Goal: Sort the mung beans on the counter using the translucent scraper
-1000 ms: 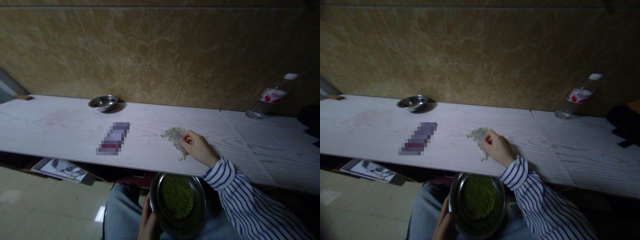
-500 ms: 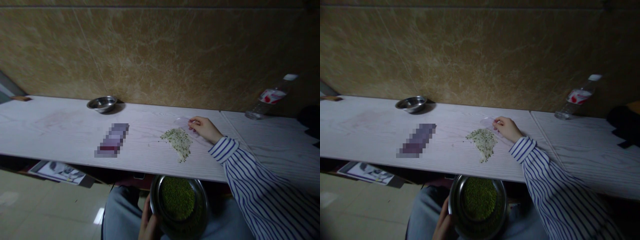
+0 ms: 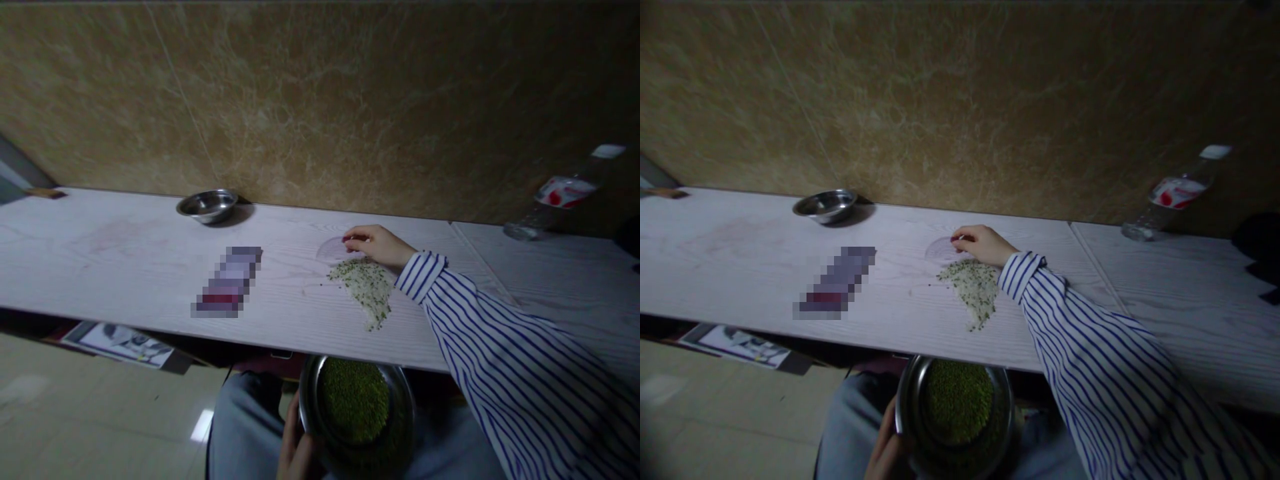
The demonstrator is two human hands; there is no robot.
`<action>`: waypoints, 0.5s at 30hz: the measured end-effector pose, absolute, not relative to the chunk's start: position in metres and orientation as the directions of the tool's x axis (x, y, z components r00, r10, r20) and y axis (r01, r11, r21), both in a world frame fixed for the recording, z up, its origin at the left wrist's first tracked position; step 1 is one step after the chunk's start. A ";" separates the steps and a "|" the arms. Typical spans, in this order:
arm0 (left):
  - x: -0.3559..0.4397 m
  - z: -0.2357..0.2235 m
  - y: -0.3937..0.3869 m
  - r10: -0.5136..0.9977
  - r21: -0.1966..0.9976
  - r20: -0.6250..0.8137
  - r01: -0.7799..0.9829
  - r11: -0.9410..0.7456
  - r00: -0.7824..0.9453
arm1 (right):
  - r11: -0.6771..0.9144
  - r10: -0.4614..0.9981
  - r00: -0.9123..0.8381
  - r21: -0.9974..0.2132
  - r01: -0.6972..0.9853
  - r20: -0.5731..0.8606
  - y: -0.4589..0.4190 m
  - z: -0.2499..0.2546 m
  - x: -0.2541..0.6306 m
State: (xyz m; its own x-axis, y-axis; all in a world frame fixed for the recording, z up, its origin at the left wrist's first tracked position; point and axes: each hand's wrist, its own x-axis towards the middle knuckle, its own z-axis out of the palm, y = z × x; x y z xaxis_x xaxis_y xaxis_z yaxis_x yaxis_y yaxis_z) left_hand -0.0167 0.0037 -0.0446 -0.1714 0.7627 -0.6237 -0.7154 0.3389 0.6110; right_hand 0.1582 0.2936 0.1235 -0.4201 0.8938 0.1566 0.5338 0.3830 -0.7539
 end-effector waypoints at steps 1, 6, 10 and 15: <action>-0.016 -0.042 0.004 0.751 0.604 -0.637 -0.719 0.344 -0.175 | 0.419 0.871 -0.464 -0.736 0.532 0.161 0.291 0.127 0.150; -0.019 -0.039 0.003 0.756 0.634 -0.617 -0.707 0.314 -0.217 | 0.550 0.756 -0.648 -0.630 0.548 0.096 0.286 0.137 0.120; -0.027 -0.054 0.000 0.758 0.660 -0.610 -0.678 0.325 -0.231 | 0.650 0.690 -0.723 -0.476 0.593 0.042 0.283 0.138 0.115; -0.032 -0.059 -0.002 0.776 0.672 -0.593 -0.663 0.330 -0.214 | 0.711 0.644 -0.764 -0.402 0.577 0.043 0.281 0.135 0.120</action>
